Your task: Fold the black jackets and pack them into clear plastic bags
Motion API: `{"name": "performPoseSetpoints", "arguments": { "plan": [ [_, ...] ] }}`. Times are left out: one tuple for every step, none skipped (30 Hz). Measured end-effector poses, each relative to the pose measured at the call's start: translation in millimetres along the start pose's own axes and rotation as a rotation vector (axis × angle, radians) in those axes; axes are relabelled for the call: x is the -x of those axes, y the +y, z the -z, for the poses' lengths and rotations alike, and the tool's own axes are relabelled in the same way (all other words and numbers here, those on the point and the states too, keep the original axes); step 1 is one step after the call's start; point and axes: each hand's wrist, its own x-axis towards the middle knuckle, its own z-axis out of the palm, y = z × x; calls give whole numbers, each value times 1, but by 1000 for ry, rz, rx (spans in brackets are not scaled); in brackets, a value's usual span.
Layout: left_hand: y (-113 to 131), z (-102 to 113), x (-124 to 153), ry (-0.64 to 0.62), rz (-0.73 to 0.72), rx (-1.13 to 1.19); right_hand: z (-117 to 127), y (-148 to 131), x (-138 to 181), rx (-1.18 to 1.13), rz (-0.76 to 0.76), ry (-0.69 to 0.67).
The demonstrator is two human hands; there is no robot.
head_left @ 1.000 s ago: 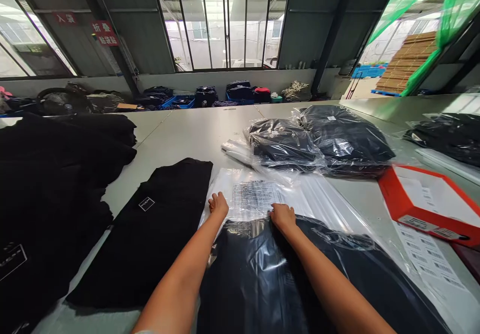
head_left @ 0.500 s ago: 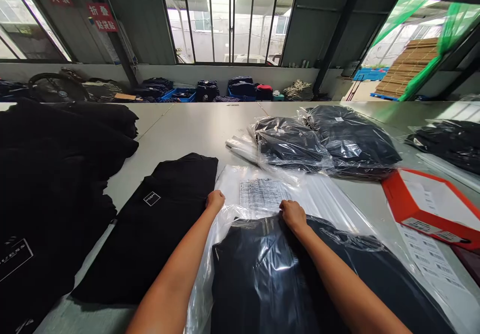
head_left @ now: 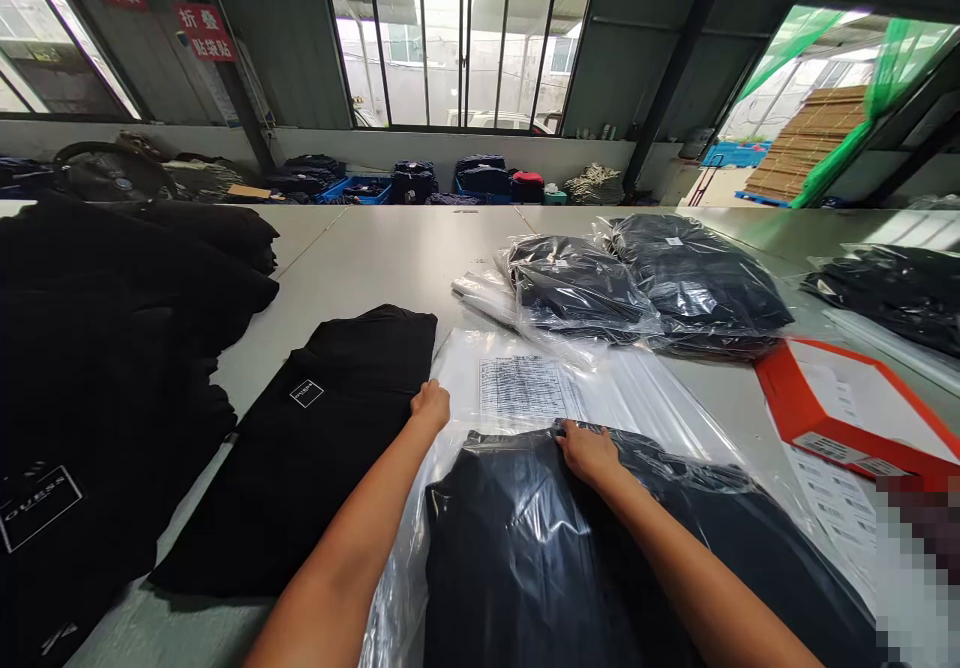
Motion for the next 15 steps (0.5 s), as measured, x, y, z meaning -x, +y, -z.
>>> {"name": "performPoseSetpoints", "arguments": {
  "plan": [
    [7, 0, 2, 20, -21, -11, 1, -3, 2, 6, -17, 3],
    [17, -1, 5, 32, -52, -15, 2, -7, 3, 6, -39, 17],
    [27, -2, 7, 31, -89, -13, 4, -11, 3, 5, -61, 44],
    [39, -5, 10, 21, -132, -7, 6, -15, 2, 3, -78, 84],
    [50, -10, 13, 1, -175, 0, 7, -18, 0, 2, -79, 126],
    [60, -16, 17, -19, -210, 6, 7, -22, -3, 3, -69, 154],
    [68, -22, 20, -48, -233, 11, 7, -24, -6, 6, -51, 154],
    [74, -30, 23, -85, -236, 14, 5, -26, -9, 9, -33, 121],
    [77, -37, 26, -124, -220, 17, 3, -27, -12, 8, -22, 58],
    [77, -45, 29, -164, -189, 22, -1, -27, -14, 5, -18, -14],
    [74, -52, 31, -197, -149, 31, -4, -27, -14, 4, -19, -76],
    [70, -58, 32, -219, -109, 43, -8, -26, -14, 4, -25, -116],
    [64, -64, 33, -227, -80, 58, -13, -24, -13, 6, -36, -130],
    [58, -68, 34, -226, -61, 75, -16, -23, -11, 7, -54, -127],
    [53, -71, 34, -221, -50, 92, -20, -23, -9, 8, -74, -114]
  ]
}}
